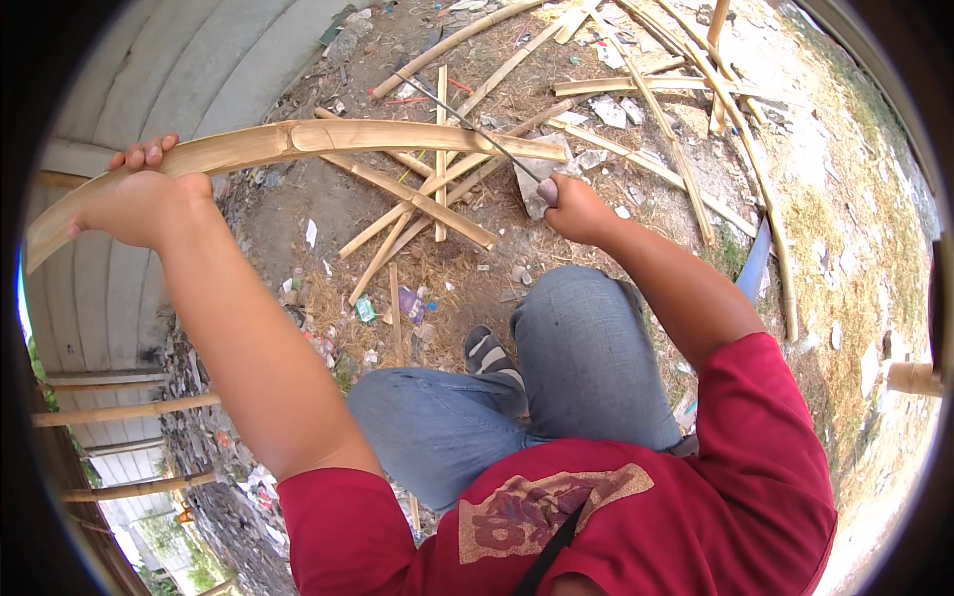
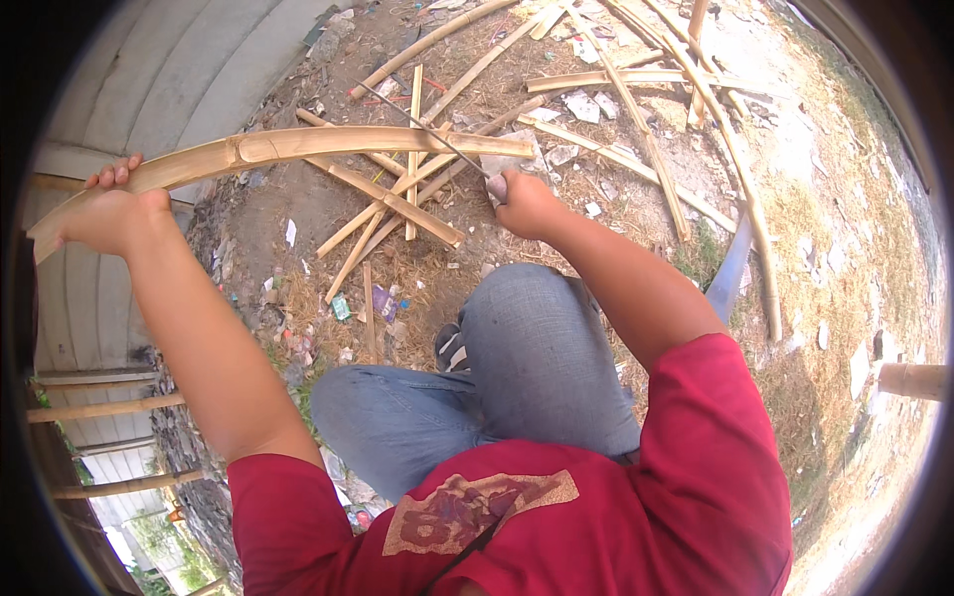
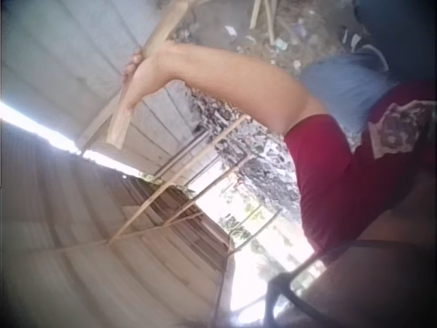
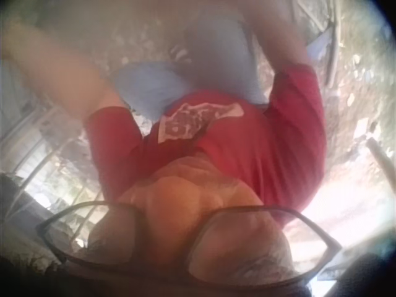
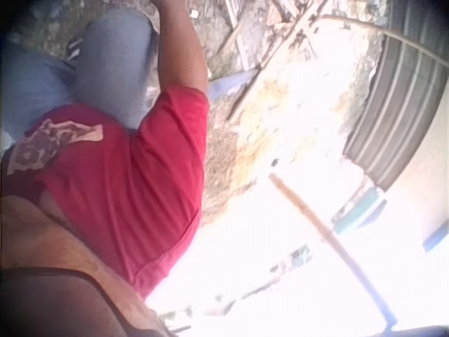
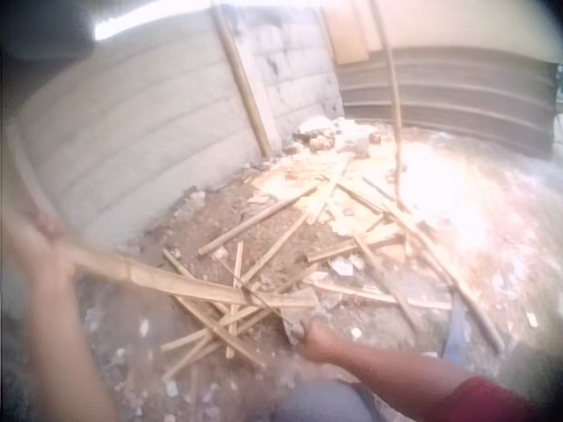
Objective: The person sits on the ground and uses a curved knife to shave and shape a long, thin piece of wood. They hold the wood with one hand and carefully scrape along its length with the knife, removing thin strips of wood. The person periodically repositions the wood and continues the shaping process.
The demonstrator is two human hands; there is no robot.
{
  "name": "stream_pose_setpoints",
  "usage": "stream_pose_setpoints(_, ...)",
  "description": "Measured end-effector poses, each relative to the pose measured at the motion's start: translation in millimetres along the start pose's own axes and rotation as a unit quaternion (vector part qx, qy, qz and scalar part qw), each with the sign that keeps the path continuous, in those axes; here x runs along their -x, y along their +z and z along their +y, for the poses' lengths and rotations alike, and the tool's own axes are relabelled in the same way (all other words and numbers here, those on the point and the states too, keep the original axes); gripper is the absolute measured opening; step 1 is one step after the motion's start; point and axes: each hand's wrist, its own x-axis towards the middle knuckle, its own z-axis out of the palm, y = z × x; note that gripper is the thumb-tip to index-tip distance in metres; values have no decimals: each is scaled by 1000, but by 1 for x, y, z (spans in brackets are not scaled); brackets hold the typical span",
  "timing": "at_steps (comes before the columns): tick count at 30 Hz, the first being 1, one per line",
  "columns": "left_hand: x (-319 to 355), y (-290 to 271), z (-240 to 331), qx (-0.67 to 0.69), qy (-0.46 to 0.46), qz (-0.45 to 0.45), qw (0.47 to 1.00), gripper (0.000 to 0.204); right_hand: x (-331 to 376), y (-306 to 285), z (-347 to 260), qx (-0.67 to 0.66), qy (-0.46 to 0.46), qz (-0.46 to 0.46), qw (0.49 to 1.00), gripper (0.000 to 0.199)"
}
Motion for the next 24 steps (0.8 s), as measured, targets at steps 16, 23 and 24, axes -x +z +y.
stream_pose_setpoints(16,-14,4,-4,32,30,-45,998,73,-7,15,72,-1,100,29,995,28)
stream_pose_setpoints(23,-20,6,-6,69,36,-90,993,53,1,-45,6,-15,92,-55,994,31)
stream_pose_setpoints(24,-18,9,-5,84,41,-98,991,43,4,-51,-16,-28,20,-33,999,28)
